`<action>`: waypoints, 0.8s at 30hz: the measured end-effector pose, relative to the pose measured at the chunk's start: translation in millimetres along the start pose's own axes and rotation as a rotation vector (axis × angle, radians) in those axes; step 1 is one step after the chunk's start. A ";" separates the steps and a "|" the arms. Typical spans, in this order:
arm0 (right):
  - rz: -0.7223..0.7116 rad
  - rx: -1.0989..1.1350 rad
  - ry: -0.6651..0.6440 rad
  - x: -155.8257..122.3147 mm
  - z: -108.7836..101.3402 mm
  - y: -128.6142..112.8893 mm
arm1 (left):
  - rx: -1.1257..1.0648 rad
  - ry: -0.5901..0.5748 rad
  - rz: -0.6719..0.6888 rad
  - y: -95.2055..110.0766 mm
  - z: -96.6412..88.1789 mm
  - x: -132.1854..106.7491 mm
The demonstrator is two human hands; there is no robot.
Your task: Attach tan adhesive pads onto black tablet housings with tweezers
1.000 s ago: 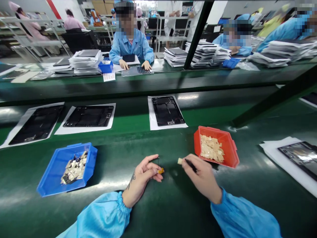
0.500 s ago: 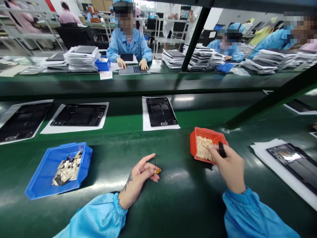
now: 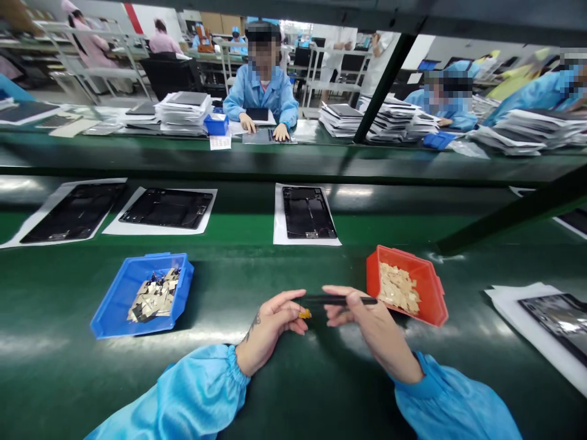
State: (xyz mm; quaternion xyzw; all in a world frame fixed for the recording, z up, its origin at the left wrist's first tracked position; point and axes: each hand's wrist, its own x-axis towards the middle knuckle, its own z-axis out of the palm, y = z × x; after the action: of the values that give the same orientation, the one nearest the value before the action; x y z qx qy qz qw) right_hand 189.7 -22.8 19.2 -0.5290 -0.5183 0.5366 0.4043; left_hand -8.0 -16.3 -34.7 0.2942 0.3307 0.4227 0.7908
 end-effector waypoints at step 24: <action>-0.850 -0.655 -0.176 -2.3 9.9 3.9 | -0.200 0.041 -0.048 5.2 -9.2 9.7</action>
State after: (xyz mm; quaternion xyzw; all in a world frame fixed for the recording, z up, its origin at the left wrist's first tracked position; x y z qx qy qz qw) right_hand 180.7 -26.8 14.7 -0.3241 -0.8586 0.1785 0.3549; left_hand -13.5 -3.8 -39.0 0.1971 0.3099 0.4403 0.8193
